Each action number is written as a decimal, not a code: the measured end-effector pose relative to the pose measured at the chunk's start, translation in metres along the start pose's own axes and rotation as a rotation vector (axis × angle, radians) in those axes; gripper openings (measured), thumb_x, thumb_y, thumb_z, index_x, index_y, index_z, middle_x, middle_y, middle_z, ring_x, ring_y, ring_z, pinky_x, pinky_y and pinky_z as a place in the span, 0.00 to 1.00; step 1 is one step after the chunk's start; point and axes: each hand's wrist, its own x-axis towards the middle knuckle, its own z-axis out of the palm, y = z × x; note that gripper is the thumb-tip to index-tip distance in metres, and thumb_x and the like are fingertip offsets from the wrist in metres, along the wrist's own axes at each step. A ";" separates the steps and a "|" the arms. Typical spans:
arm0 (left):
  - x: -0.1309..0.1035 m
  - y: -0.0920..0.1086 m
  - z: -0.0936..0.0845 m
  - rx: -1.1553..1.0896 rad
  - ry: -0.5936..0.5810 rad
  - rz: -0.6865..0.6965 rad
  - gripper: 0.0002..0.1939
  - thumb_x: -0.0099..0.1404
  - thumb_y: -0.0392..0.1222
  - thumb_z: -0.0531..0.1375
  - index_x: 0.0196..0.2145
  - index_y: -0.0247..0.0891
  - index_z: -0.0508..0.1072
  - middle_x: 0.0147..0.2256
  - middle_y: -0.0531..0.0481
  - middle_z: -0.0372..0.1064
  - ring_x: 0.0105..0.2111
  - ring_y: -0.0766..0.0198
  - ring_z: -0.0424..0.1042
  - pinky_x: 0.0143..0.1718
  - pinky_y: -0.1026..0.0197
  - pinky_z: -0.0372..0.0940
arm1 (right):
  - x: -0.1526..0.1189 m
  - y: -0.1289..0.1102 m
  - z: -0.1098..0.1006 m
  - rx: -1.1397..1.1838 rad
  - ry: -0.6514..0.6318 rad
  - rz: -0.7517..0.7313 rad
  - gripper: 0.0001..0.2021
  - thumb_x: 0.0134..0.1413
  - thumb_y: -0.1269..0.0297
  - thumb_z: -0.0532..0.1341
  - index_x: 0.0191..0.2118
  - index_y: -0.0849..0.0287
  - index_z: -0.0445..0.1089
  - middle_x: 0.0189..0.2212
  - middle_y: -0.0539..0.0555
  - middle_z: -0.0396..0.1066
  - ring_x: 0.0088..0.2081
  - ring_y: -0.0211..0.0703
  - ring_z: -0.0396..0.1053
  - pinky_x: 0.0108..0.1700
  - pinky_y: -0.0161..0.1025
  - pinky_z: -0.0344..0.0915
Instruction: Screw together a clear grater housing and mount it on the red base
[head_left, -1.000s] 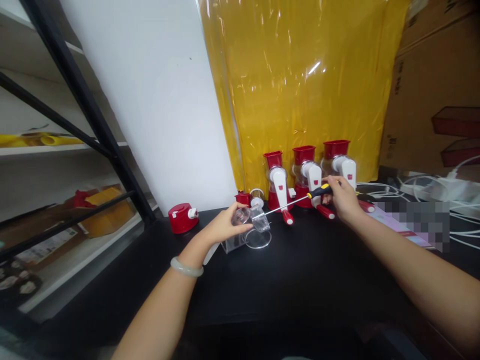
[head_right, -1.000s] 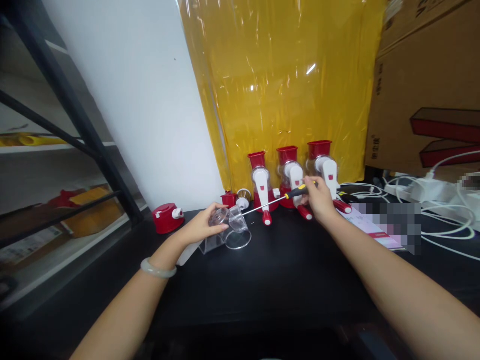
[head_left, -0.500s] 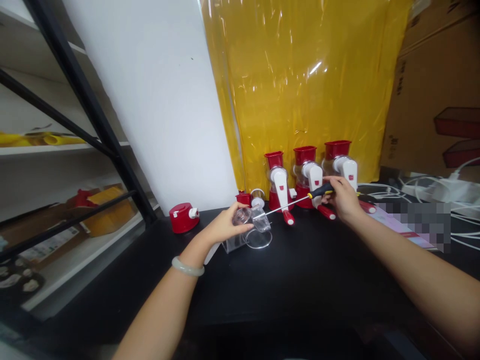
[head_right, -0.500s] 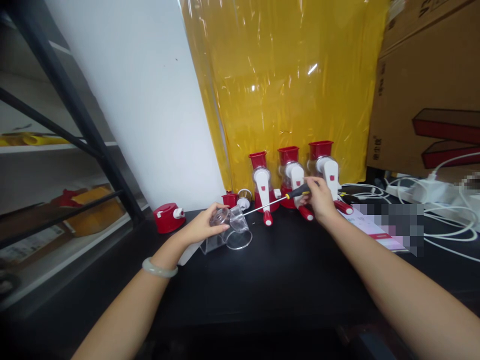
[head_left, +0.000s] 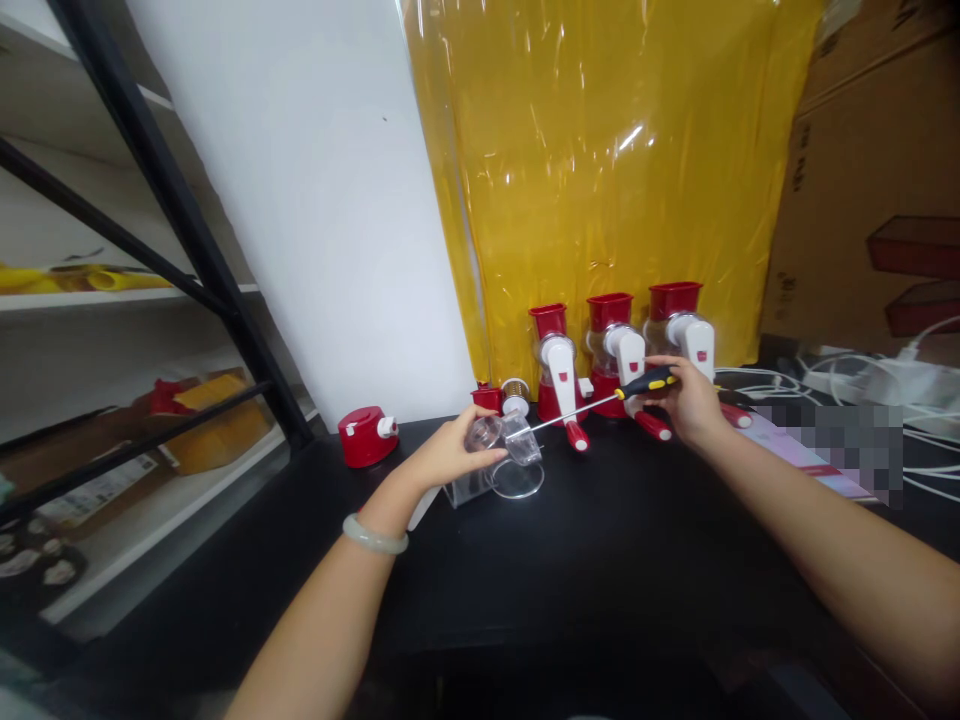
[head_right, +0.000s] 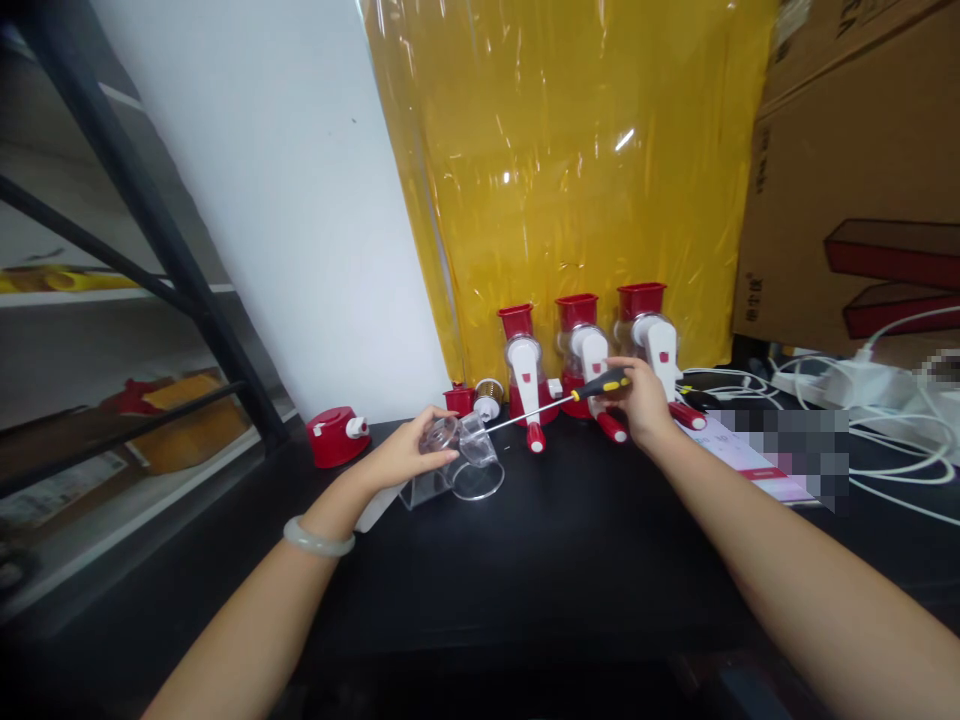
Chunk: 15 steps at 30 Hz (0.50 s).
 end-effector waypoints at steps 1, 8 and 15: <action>0.000 0.000 0.000 0.002 0.001 0.002 0.31 0.63 0.56 0.68 0.57 0.41 0.65 0.49 0.41 0.75 0.47 0.49 0.76 0.50 0.47 0.67 | 0.000 0.000 0.000 -0.009 0.003 -0.008 0.11 0.54 0.54 0.61 0.39 0.54 0.70 0.25 0.50 0.69 0.20 0.40 0.68 0.19 0.37 0.65; -0.001 0.001 0.000 0.008 -0.001 -0.011 0.31 0.64 0.56 0.68 0.57 0.40 0.65 0.50 0.40 0.75 0.47 0.49 0.76 0.50 0.47 0.67 | 0.000 0.001 0.002 -0.124 0.027 -0.086 0.20 0.55 0.41 0.65 0.37 0.54 0.68 0.17 0.45 0.60 0.14 0.38 0.60 0.15 0.36 0.58; 0.000 0.001 0.000 0.001 0.000 0.001 0.30 0.64 0.56 0.68 0.57 0.41 0.65 0.49 0.41 0.75 0.46 0.50 0.76 0.50 0.48 0.67 | 0.000 0.002 0.002 0.002 0.027 0.011 0.11 0.58 0.56 0.55 0.40 0.56 0.70 0.26 0.50 0.72 0.21 0.41 0.71 0.17 0.34 0.64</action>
